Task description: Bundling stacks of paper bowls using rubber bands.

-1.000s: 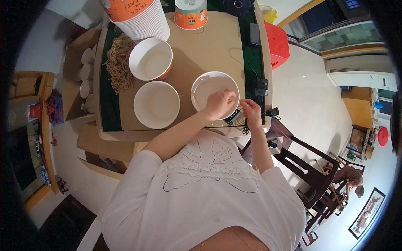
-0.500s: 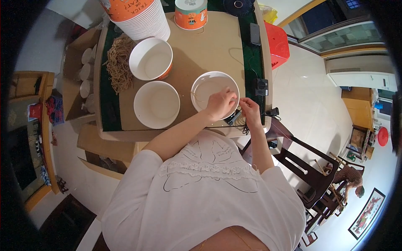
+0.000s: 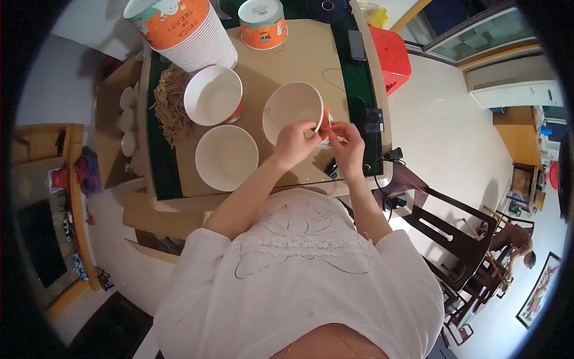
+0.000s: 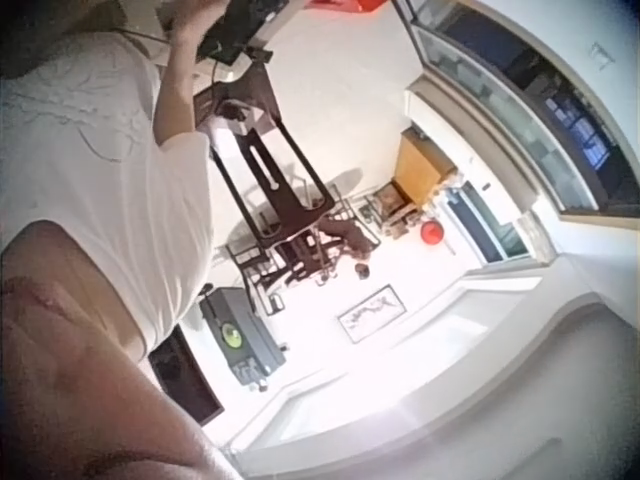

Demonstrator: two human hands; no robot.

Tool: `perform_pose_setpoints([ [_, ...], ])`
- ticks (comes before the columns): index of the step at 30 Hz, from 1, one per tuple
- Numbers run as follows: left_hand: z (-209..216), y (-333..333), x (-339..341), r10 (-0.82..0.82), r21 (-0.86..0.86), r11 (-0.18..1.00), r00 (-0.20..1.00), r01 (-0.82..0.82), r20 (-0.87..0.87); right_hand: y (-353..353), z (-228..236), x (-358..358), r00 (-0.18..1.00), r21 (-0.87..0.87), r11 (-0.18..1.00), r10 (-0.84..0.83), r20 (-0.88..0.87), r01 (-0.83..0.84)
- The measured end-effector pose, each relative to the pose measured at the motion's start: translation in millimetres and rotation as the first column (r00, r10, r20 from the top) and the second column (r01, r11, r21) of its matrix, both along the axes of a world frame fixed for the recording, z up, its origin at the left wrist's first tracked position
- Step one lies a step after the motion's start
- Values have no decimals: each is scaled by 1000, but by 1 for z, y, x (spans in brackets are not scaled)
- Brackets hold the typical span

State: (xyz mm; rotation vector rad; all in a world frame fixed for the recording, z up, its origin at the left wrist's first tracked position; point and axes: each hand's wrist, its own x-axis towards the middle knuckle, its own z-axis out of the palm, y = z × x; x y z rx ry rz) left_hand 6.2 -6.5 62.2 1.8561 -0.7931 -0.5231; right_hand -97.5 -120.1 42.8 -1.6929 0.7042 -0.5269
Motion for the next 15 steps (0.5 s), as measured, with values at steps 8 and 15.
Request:
perform_pose_setpoints([
  [8,-11,6,9,7,-119,993,996,-18,-90,13,25,19,1000,-288,958,8,14,-3],
  [15,-3,2,6,-12,-76,997,991,1,-136,9,23,16,1000,-341,940,13,2,-12],
])
